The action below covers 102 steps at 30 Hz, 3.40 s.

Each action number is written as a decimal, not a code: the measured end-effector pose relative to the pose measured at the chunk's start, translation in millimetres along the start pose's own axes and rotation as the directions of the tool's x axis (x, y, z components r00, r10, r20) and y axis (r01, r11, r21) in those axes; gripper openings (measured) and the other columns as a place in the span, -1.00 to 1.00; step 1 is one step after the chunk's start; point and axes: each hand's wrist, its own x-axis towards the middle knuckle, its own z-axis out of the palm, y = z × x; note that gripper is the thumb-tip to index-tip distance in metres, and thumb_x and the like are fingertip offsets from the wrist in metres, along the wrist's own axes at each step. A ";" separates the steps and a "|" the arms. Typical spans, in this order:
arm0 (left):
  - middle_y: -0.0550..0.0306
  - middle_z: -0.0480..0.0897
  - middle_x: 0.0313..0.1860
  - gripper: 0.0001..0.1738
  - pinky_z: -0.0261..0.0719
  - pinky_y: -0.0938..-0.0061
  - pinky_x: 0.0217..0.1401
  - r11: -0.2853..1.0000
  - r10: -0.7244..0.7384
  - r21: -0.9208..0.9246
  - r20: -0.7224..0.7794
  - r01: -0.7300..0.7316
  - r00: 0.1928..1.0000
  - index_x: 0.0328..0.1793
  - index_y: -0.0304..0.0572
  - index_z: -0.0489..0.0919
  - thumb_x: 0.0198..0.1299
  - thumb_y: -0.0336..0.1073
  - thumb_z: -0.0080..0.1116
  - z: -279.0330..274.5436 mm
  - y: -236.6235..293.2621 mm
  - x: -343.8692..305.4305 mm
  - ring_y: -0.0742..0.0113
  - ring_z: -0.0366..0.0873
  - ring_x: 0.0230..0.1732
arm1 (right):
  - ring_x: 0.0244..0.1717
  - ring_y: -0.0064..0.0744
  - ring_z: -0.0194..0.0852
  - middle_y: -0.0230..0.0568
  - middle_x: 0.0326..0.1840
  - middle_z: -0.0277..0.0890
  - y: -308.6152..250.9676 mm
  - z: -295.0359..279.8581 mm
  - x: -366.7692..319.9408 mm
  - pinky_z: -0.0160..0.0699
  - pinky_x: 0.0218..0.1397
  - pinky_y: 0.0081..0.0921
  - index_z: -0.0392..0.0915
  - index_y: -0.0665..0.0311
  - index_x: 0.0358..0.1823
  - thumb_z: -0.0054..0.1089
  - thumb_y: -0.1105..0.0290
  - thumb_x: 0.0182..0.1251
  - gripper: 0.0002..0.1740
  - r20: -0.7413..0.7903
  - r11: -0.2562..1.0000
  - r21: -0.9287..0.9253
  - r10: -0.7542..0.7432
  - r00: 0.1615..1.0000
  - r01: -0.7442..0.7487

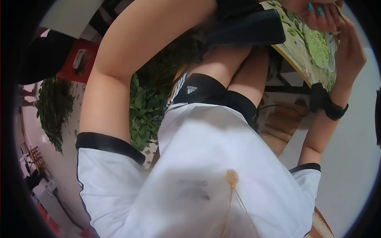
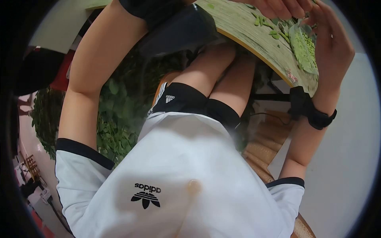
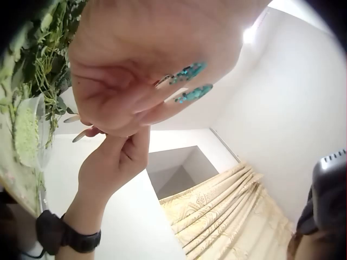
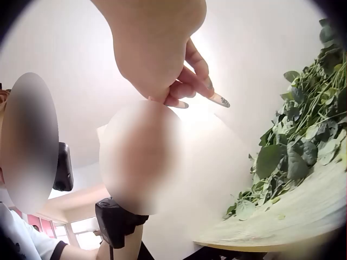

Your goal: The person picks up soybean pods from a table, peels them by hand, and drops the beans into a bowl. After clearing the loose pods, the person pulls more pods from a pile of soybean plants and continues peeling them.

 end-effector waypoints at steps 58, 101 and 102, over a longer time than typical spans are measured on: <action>0.18 0.35 -0.65 -0.70 0.25 0.42 -0.51 0.791 -0.008 0.534 -0.480 0.300 0.877 -0.43 -0.37 0.41 0.31 -0.32 -0.20 -128.8 -65.7 93.4 0.40 0.25 -0.59 | -0.77 -0.64 0.31 -0.39 -0.72 0.34 114.8 117.8 -53.1 0.33 -0.70 -0.67 0.48 0.36 -0.42 -0.01 0.17 0.57 -0.57 0.753 -0.315 0.622 0.490 0.439 -0.716; 0.43 0.21 -0.59 -0.66 0.11 0.64 -0.72 0.877 -0.137 0.321 -0.545 0.356 0.827 0.01 -0.30 0.49 0.35 -0.33 -0.33 -144.0 -71.0 98.2 0.64 0.05 -0.66 | -0.58 -0.27 0.46 -0.21 -0.53 0.46 115.5 135.2 -66.5 0.38 -0.53 -0.40 0.57 0.28 -0.31 0.24 0.39 0.35 -0.88 0.137 0.737 0.395 0.543 0.828 -0.549; 0.43 0.21 -0.59 -0.66 0.11 0.64 -0.72 0.878 -0.135 0.320 -0.548 0.356 0.826 0.01 -0.30 0.49 0.35 -0.33 -0.33 -144.6 -69.3 98.5 0.64 0.05 -0.66 | -0.58 -0.27 0.46 -0.21 -0.53 0.46 115.9 134.7 -66.3 0.38 -0.53 -0.40 0.57 0.28 -0.31 0.24 0.39 0.35 -0.88 0.139 0.737 0.397 0.540 0.830 -0.547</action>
